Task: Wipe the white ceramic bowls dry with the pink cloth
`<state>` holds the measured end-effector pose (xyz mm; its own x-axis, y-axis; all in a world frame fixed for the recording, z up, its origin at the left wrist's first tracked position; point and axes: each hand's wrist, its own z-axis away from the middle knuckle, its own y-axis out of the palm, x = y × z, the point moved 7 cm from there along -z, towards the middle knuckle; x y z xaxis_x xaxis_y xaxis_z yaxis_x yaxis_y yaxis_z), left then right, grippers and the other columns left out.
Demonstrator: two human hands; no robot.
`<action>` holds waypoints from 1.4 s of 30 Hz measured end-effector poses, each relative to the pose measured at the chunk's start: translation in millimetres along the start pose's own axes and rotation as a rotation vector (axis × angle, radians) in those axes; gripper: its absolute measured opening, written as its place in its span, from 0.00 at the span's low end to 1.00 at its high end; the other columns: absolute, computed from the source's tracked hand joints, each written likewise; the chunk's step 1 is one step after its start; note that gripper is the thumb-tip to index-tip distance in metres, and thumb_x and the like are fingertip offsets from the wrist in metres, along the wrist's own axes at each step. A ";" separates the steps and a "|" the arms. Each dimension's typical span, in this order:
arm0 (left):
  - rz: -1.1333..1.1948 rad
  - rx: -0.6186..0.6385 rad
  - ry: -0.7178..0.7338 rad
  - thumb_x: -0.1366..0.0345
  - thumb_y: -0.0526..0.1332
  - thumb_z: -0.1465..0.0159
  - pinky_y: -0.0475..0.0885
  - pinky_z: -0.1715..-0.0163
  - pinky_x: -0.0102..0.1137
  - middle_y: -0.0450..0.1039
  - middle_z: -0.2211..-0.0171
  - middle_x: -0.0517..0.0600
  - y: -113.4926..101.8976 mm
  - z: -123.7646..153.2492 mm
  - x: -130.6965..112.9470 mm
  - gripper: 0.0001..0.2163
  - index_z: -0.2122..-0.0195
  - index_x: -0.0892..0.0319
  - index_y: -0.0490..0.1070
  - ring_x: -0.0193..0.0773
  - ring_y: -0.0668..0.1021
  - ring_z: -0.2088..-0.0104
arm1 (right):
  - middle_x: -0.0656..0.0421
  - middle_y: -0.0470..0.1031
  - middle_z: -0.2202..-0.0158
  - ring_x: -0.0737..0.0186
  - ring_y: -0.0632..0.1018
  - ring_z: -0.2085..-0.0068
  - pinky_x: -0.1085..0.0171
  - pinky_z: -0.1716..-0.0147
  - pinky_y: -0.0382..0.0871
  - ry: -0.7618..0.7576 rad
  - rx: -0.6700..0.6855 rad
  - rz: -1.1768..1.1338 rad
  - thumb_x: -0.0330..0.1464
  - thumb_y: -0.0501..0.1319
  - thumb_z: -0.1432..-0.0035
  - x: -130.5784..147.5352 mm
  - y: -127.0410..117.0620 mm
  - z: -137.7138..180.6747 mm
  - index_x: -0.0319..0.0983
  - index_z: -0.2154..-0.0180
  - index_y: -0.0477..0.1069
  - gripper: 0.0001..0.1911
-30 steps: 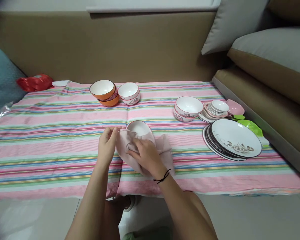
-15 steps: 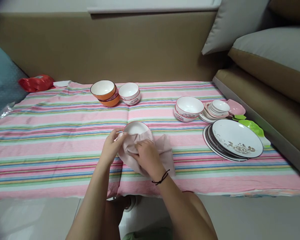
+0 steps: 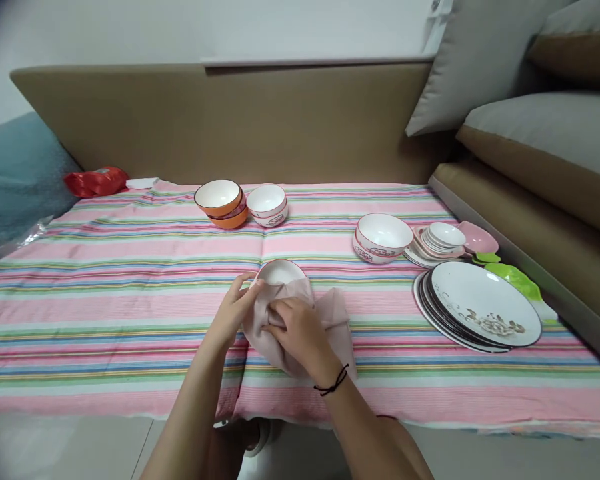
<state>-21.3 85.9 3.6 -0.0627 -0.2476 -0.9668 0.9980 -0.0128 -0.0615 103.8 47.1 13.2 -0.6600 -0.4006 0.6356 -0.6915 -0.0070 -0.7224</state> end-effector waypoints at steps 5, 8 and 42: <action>-0.060 -0.049 0.015 0.52 0.64 0.46 0.67 0.73 0.28 0.72 0.70 0.47 -6.3 -1.5 2.8 0.24 0.51 0.56 0.65 0.36 0.75 0.71 | 0.59 0.75 0.73 0.62 0.73 0.70 0.64 0.70 0.63 -0.117 0.050 0.063 0.27 0.58 0.39 5.7 4.6 0.0 0.39 0.73 0.70 0.10; -0.067 -0.034 -0.018 0.55 0.65 0.47 0.69 0.71 0.29 0.72 0.67 0.47 -8.4 -4.0 10.8 0.26 0.49 0.55 0.62 0.37 0.75 0.70 | 0.59 0.78 0.70 0.62 0.75 0.67 0.62 0.62 0.67 -0.182 0.082 0.028 0.22 0.54 0.39 3.0 4.7 -0.3 0.39 0.70 0.74 0.13; -0.524 -0.010 0.092 0.51 0.46 0.33 0.66 0.51 0.43 0.70 0.45 0.55 8.8 3.1 -3.9 0.23 0.39 0.52 0.56 0.52 0.75 0.49 | 0.55 0.80 0.65 0.58 0.78 0.66 0.63 0.66 0.66 0.155 0.137 -0.090 0.21 0.54 0.45 1.4 21.2 4.8 0.36 0.62 0.75 0.13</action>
<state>-12.3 83.8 7.7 -0.5530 -0.1248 -0.8238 0.8330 -0.1031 -0.5436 89.7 42.0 -2.5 -0.6423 -0.2471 0.7255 -0.7098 -0.1653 -0.6847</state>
